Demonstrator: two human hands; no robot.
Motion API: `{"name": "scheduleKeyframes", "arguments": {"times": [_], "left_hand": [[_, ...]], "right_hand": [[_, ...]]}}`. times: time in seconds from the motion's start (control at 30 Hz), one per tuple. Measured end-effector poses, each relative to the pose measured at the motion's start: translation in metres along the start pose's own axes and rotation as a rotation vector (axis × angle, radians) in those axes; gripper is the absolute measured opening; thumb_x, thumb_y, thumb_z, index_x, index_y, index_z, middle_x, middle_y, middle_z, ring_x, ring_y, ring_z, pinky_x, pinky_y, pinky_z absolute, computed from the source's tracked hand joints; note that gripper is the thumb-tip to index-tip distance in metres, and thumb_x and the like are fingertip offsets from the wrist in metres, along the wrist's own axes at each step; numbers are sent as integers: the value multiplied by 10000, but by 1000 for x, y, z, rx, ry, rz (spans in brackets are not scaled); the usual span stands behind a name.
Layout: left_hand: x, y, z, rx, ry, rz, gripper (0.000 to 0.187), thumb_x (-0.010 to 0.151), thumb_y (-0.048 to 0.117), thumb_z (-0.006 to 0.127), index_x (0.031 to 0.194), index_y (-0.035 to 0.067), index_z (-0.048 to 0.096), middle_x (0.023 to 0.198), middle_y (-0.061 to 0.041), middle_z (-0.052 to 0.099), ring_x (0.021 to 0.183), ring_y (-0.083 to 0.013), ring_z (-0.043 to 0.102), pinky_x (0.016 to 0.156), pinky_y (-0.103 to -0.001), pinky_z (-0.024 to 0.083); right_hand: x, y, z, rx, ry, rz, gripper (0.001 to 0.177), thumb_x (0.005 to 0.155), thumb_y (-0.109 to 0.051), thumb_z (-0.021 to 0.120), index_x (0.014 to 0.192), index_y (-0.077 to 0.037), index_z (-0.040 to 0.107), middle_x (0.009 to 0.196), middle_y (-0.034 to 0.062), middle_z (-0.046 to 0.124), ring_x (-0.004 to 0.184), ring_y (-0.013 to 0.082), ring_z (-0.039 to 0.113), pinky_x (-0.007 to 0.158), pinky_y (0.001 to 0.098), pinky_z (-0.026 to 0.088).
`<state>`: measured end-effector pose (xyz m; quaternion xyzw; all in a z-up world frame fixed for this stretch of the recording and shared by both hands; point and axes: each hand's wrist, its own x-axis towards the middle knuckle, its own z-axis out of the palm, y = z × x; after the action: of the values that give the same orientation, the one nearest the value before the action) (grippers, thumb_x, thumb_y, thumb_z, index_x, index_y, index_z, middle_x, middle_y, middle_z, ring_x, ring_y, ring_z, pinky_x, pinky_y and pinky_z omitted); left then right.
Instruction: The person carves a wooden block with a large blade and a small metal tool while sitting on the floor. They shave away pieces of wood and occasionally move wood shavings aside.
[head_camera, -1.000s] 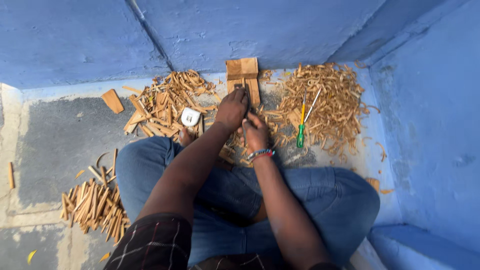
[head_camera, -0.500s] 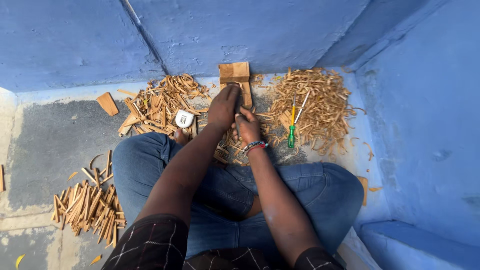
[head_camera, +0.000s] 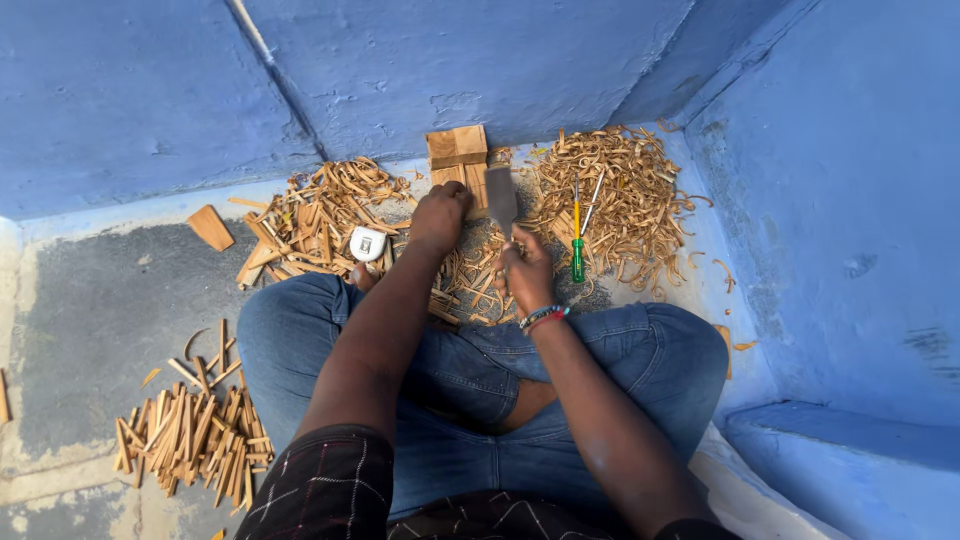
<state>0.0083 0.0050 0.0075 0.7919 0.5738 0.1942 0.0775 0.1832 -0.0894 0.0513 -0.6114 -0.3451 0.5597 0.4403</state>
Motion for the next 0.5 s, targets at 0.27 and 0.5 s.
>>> {"name": "scheduleKeyframes", "arguments": {"times": [0.27,0.5], "left_hand": [[0,-9,13,20,73,-59,95,906,144,636,909,149,732,1049,-49,704,1036,-271,658,908,-414,525],[-3,-7,6,4,124,-24,206,890,130,617,1058,131,737,1127,-43,706,1066,-277,641,921,-431,501]], "right_hand": [[7,24,4,40,-30,80,459,998,-154,611,1454,-148,557,766,61,664,481,91,539,396,260,442],[-6,28,3,39,-87,128,484,1006,-158,597,1484,-132,518,791,66,657,492,101,548,405,261,437]]}}
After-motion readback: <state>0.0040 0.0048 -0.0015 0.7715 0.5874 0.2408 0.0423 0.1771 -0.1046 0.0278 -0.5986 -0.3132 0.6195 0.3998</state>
